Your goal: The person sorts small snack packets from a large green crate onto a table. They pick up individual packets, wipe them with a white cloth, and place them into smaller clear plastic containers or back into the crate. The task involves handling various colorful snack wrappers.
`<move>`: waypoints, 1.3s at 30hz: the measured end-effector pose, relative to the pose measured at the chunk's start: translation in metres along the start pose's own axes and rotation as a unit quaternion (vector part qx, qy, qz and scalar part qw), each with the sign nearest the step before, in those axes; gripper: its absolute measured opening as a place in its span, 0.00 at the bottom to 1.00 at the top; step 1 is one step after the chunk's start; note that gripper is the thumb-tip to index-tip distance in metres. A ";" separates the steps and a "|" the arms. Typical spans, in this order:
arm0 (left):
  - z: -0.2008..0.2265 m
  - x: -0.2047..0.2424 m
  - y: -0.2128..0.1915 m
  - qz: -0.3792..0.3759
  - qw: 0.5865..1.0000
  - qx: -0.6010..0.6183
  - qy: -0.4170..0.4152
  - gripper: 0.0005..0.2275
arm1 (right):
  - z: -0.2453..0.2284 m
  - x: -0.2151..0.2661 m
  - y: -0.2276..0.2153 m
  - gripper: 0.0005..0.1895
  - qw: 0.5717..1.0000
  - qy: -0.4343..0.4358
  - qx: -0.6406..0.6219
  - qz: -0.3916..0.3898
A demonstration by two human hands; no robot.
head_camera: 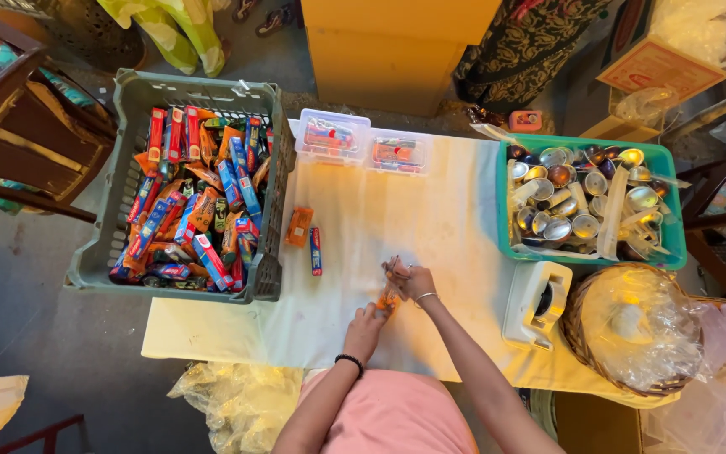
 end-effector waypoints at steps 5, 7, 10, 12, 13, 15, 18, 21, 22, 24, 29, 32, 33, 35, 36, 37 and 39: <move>-0.026 -0.011 -0.041 0.114 0.861 0.444 -0.221 0.16 | 0.007 0.014 -0.008 0.19 0.989 0.079 -0.116 0.045; -0.027 -0.015 -0.042 0.129 0.787 0.546 -0.257 0.20 | 0.019 0.016 0.011 0.18 0.984 0.073 -0.154 0.041; -0.045 -0.029 -0.002 0.144 0.661 0.679 -0.286 0.17 | 0.003 0.034 0.011 0.15 0.970 0.066 -0.228 0.053; -0.052 -0.041 0.013 0.148 0.620 0.717 -0.283 0.11 | -0.014 0.048 0.000 0.14 0.961 0.063 -0.262 0.066; -0.050 -0.046 0.005 0.151 0.627 0.716 -0.268 0.12 | -0.018 0.053 -0.002 0.11 0.953 0.089 -0.286 0.051; -0.043 -0.052 -0.009 0.152 0.636 0.714 -0.251 0.12 | -0.010 0.054 0.000 0.09 0.943 0.114 -0.311 0.040; -0.034 -0.055 -0.018 0.136 0.649 0.706 -0.251 0.10 | 0.006 0.046 -0.003 0.07 0.939 0.100 -0.319 0.078; -0.045 -0.059 0.000 0.125 0.651 0.702 -0.261 0.12 | -0.005 0.056 -0.018 0.11 0.858 0.142 -0.470 0.153; -0.054 -0.060 0.011 0.156 0.557 0.771 -0.266 0.14 | -0.013 0.064 -0.038 0.11 0.870 0.118 -0.421 0.229; -0.060 -0.061 0.014 0.182 0.455 0.831 -0.265 0.15 | -0.018 0.068 -0.056 0.13 0.873 0.094 -0.367 0.307; -0.031 -0.066 -0.009 0.117 0.434 0.862 -0.232 0.17 | -0.143 0.095 -0.049 0.38 0.798 0.002 -0.601 -0.052; -0.027 -0.064 0.008 0.154 0.410 0.867 -0.236 0.17 | -0.112 0.074 -0.032 0.19 0.857 -0.103 -0.492 0.117; -0.022 -0.060 0.007 0.153 0.410 0.867 -0.237 0.17 | -0.111 0.075 -0.027 0.19 0.857 -0.102 -0.492 0.118; -0.013 -0.053 0.001 0.166 0.425 0.861 -0.224 0.18 | -0.094 0.077 -0.022 0.27 0.919 0.005 -0.341 0.196; -0.009 -0.049 0.000 0.167 0.425 0.861 -0.223 0.18 | -0.115 0.086 -0.034 0.27 0.920 0.004 -0.340 0.196; -0.006 -0.045 0.000 0.159 0.434 0.856 -0.232 0.17 | -0.132 0.094 -0.042 0.31 0.895 0.027 -0.404 0.185; -0.004 -0.041 0.006 0.152 0.445 0.850 -0.237 0.17 | -0.137 0.089 -0.042 0.38 0.866 0.047 -0.467 0.172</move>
Point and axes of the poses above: each hand's wrist, its own x-axis away from the middle knuckle, its own y-axis out of the palm, z = x × y, the point moved 8 cm from there along -x, towards the middle knuckle, and after that the axes turned 3 degrees about x, right-handed, at the moved point
